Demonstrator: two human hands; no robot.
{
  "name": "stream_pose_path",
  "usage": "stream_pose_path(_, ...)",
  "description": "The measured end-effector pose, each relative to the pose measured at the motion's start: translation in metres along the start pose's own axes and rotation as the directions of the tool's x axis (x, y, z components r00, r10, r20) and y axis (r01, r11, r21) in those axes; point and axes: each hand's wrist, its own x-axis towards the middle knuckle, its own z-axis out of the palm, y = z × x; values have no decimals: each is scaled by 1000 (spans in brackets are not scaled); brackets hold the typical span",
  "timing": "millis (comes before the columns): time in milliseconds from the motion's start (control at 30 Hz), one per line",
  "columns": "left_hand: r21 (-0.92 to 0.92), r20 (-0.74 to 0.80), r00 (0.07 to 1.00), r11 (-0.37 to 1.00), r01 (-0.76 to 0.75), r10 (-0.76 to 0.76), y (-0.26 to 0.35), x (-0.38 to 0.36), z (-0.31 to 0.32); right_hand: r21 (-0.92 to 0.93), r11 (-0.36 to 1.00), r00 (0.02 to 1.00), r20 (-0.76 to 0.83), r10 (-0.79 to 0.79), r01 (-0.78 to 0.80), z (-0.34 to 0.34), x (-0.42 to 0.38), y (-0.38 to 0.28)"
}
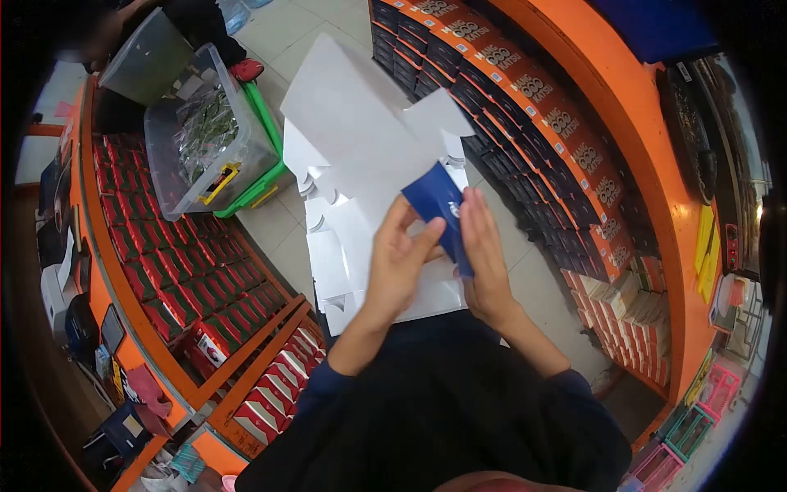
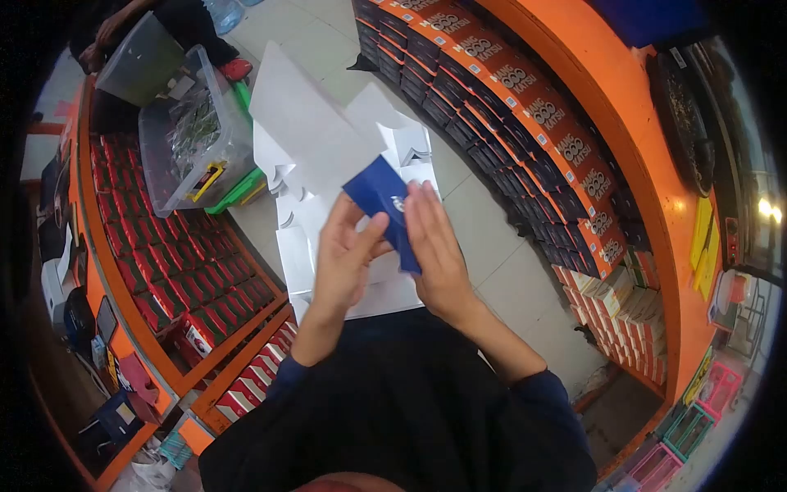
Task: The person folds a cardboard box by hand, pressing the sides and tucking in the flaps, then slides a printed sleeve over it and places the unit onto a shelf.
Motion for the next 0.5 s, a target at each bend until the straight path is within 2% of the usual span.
stream_pose_path(67, 19, -8, 999, 999, -47, 47, -9, 1, 10, 21, 992, 988, -90, 123, -121, 4, 1, 6)
stream_pose_path(200, -87, 5, 1000, 996, 16, -16, -9, 7, 7, 94, 988, 989, -73, 127, -120, -7, 9, 7)
stream_pose_path(267, -81, 37, 999, 997, 20, -17, -2, 12, 3, 47, 999, 997, 68, 23, -26, -14, 9, 9)
stream_pose_path(300, -79, 38, 999, 997, 20, -17, -2, 11, 5, 47, 999, 998, 66, 23, -26, -13, 9, 8)
stream_pose_path(367, 12, -23, 994, 994, -105, 105, -8, 8, 15, -52, 997, 998, 17, 54, -53, -11, 5, 6)
stream_pose_path(400, 11, -23, 995, 995, -102, 102, -15, 5, 19, -53, 997, 998, 18, 58, -57, -9, 5, 6)
stream_pose_path(467, 208, 2, 988, 966, -153, 156, -32, 0, 26, 46, 979, 960, -191, 203, -197, -2, 7, 7)
stream_pose_path(500, 205, 1, 988, 966, -154, 157, -39, 0, 28, 45, 980, 961, -189, 201, -196, -1, 8, 7)
